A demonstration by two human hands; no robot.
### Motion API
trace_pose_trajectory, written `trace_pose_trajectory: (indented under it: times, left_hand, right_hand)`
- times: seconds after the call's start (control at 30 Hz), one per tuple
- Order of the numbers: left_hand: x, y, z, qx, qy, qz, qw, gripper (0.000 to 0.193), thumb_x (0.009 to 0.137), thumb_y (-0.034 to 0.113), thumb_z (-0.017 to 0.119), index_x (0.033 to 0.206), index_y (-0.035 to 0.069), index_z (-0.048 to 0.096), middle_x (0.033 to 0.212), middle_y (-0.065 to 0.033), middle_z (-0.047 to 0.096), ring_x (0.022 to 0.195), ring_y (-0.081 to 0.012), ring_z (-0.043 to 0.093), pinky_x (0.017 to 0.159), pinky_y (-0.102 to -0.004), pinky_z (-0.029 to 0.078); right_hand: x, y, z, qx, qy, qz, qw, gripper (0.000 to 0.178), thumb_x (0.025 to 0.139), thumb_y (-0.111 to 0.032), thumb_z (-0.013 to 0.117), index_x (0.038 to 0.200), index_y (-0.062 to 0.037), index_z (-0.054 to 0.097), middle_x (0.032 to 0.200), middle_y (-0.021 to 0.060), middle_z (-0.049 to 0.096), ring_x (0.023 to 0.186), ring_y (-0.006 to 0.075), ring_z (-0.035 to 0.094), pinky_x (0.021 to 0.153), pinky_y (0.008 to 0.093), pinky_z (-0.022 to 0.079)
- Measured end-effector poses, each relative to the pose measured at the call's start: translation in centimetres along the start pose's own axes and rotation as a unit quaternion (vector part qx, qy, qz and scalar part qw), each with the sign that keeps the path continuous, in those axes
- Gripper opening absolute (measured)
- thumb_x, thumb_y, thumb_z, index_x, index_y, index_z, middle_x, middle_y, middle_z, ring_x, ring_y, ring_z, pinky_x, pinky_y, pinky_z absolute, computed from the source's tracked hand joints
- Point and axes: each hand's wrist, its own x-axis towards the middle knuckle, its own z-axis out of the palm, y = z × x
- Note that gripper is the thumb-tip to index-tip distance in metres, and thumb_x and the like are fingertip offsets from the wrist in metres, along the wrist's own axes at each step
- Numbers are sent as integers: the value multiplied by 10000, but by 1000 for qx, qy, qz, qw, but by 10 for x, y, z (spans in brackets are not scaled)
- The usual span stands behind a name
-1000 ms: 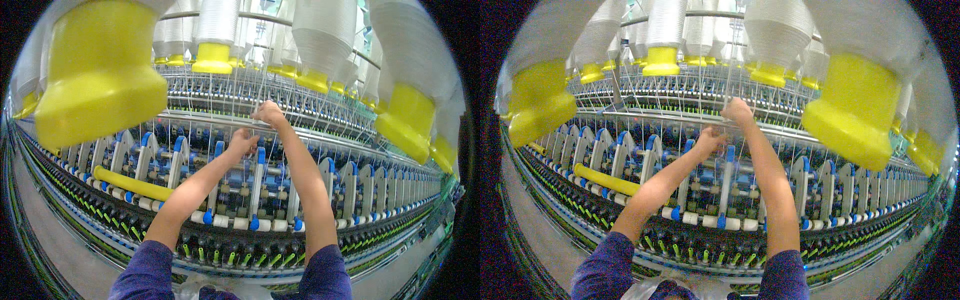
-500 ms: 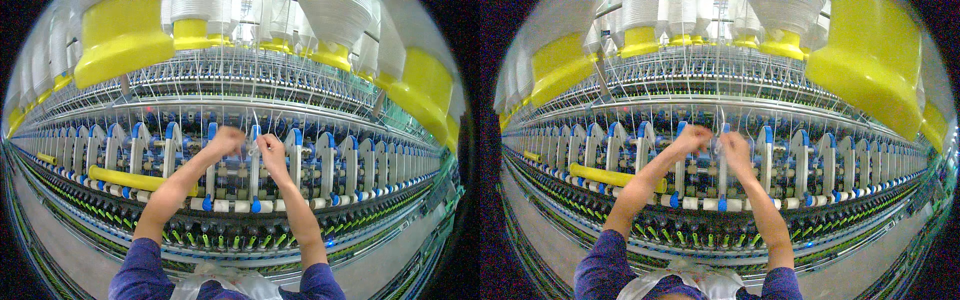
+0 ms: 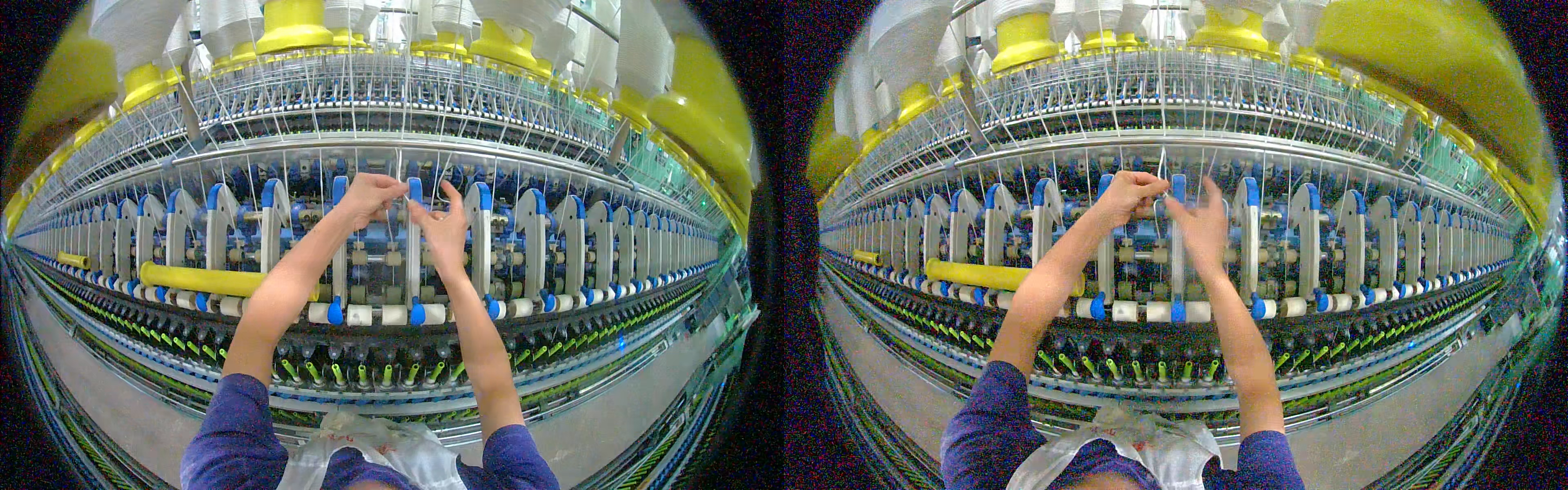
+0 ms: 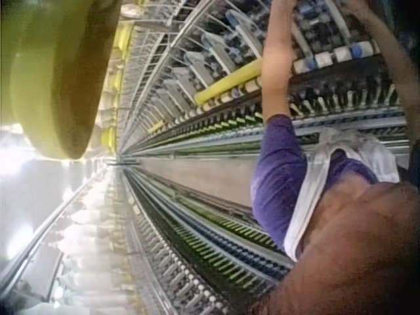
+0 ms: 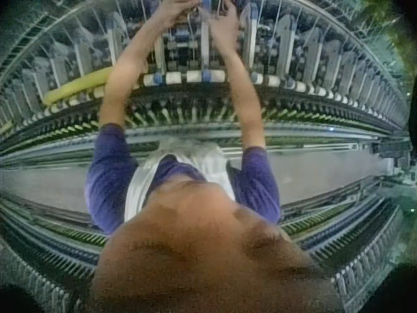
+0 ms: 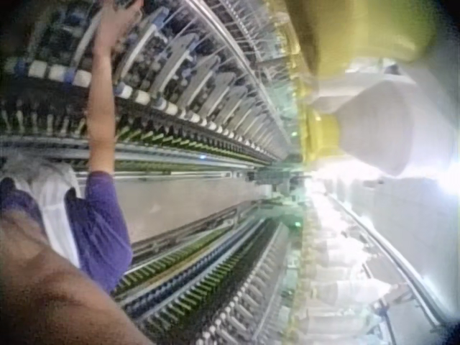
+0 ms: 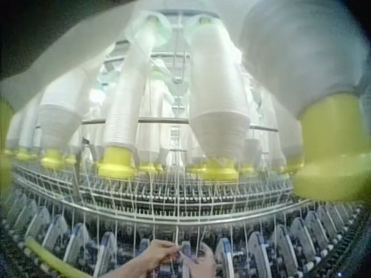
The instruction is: The person threads white yarn through guides and tensioners on a row of spinning machines, then uses a green plastic tool to wind yarn onto bobbins. The person moves along the machine row, repeating the threading and winding steps at multiple stations.
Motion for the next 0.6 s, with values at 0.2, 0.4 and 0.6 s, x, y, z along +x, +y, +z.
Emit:
trace_pose_trajectory:
  times: [0.2,0.4,0.6]
  left_hand:
    - [9,-21,-8,-99,1,-5,995,162,849,240,662,801,86,657,702,33,548,574,-70,477,475,-211,394]
    - [25,-59,-13,338,-129,65,930,238,879,258,599,887,20,620,660,-53,600,573,-124,603,491,-275,516]
    - [38,-74,-9,348,-100,45,931,177,843,109,590,829,-64,630,673,-158,616,556,-242,655,477,-351,559]
  right_hand:
    - [-13,7,-7,-131,27,-12,991,388,896,-349,536,744,-10,648,676,167,625,643,288,610,617,364,448]
    - [-25,-55,-17,126,-42,-184,974,406,968,-308,466,685,-25,532,580,-32,461,514,31,359,462,212,261]
    - [-29,-175,-25,136,-205,-233,941,288,946,-257,500,873,-10,628,648,32,576,578,74,505,535,248,432]
